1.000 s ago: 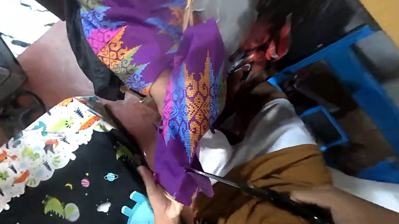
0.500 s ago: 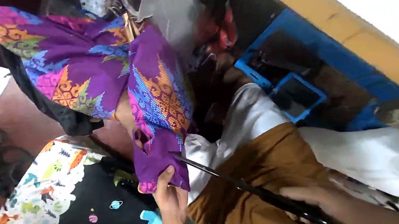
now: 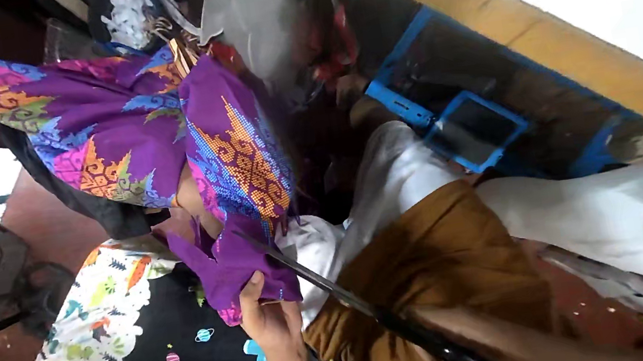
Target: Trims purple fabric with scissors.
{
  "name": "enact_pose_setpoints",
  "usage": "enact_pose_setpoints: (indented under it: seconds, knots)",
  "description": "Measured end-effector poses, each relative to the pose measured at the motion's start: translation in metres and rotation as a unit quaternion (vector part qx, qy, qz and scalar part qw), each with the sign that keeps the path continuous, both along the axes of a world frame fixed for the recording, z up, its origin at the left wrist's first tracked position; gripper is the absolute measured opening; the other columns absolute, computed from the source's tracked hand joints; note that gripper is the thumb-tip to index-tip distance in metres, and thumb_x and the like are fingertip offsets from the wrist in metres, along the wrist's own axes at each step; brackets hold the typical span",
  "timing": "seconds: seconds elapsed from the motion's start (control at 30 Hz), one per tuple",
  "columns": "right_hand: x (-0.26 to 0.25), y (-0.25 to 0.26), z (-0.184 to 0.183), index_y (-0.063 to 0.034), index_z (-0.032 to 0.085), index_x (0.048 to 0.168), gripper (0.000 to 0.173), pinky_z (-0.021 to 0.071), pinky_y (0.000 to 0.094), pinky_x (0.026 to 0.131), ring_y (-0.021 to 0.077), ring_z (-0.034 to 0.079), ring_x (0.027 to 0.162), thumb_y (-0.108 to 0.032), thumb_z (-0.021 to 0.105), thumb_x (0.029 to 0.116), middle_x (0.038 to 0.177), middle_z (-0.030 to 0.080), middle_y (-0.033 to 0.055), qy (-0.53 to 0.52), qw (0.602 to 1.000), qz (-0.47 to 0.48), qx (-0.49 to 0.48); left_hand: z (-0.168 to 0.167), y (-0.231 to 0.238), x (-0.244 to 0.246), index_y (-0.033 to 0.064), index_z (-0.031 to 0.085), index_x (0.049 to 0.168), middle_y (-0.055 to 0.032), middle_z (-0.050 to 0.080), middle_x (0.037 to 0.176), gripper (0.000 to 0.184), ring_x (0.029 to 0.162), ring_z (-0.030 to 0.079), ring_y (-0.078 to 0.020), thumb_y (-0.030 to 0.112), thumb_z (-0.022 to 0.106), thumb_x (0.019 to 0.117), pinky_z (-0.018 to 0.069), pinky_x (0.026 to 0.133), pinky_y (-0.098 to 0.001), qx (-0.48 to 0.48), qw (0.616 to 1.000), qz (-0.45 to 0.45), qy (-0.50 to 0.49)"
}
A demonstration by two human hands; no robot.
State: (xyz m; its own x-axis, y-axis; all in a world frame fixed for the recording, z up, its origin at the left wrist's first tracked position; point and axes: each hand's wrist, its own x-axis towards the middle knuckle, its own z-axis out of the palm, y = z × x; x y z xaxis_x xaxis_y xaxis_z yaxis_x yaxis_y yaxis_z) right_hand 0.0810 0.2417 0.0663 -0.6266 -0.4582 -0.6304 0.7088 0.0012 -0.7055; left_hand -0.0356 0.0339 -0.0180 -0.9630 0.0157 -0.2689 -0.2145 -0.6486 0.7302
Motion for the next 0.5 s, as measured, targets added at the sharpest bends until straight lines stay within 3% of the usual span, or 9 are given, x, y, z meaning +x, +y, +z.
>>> enact_pose_setpoints:
  seconds: [0.07, 0.1, 0.23, 0.27, 0.4, 0.5]
  knots:
    - [0.017, 0.002, -0.009, 0.0007, 0.062, 0.110, 0.066, 0.0480, 0.0217, 0.067, 0.0026, 0.055, 0.073, -0.063, 0.059, 0.0934, 0.084, 0.060, 0.0015, 0.027, 0.999, -0.030, -0.010, -0.001, -0.001, 0.004, 0.0103, 0.076, 0.097, -0.0048, 0.077, 0.094, 0.013, 0.090, 0.074, -0.0122, 0.015, 0.074, 0.0850, 0.0618, 0.081, -0.0311, 0.044, 0.999, -0.021, -0.006]
    - [0.023, 0.002, -0.010, -0.0012, 0.062, 0.107, 0.070, 0.0467, 0.0198, 0.065, 0.0004, 0.054, 0.071, -0.069, 0.058, 0.0906, 0.082, 0.059, -0.0008, 0.028, 0.999, -0.039, -0.015, -0.002, -0.001, 0.005, 0.0107, 0.076, 0.099, -0.0049, 0.077, 0.095, 0.016, 0.091, 0.074, -0.0133, 0.020, 0.075, 0.0856, 0.0620, 0.082, -0.0326, 0.071, 0.997, -0.024, -0.018]
    - [0.032, 0.005, -0.010, -0.0060, 0.062, 0.104, 0.068, 0.0447, 0.0182, 0.059, -0.0018, 0.052, 0.066, -0.072, 0.059, 0.0880, 0.077, 0.056, -0.0052, 0.010, 0.999, -0.046, -0.014, -0.007, -0.001, -0.005, 0.0120, 0.071, 0.110, -0.0064, 0.075, 0.102, 0.046, 0.099, 0.073, -0.0187, 0.050, 0.076, 0.0840, 0.0615, 0.086, -0.0409, 0.167, 0.981, -0.048, -0.086]
    - [0.034, 0.006, -0.009, -0.0065, 0.062, 0.103, 0.066, 0.0439, 0.0174, 0.058, -0.0025, 0.051, 0.065, -0.071, 0.060, 0.0882, 0.076, 0.056, -0.0059, 0.009, 0.999, -0.049, -0.013, -0.009, -0.002, -0.008, 0.0126, 0.071, 0.111, -0.0064, 0.075, 0.104, 0.047, 0.101, 0.072, -0.0185, 0.050, 0.077, 0.0836, 0.0612, 0.087, -0.0407, 0.176, 0.977, -0.073, -0.091]
    - [0.038, 0.006, -0.006, -0.0068, 0.062, 0.102, 0.062, 0.0424, 0.0169, 0.058, -0.0030, 0.050, 0.065, -0.068, 0.061, 0.0895, 0.076, 0.055, -0.0067, 0.008, 0.998, -0.053, -0.015, -0.010, -0.002, -0.011, 0.0088, 0.075, 0.097, -0.0076, 0.076, 0.093, 0.020, 0.088, 0.075, -0.0161, 0.022, 0.080, 0.0831, 0.0631, 0.078, -0.0347, 0.136, 0.981, -0.106, -0.084]
    - [0.040, 0.004, -0.004, -0.0085, 0.062, 0.101, 0.060, 0.0423, 0.0158, 0.058, -0.0040, 0.050, 0.065, -0.067, 0.061, 0.0897, 0.077, 0.055, -0.0082, 0.011, 0.997, -0.075, -0.034, -0.008, -0.003, -0.013, 0.0057, 0.075, 0.098, -0.0095, 0.076, 0.094, 0.015, 0.088, 0.075, -0.0172, 0.014, 0.076, 0.0854, 0.0625, 0.080, -0.0343, 0.130, 0.984, -0.113, -0.038]
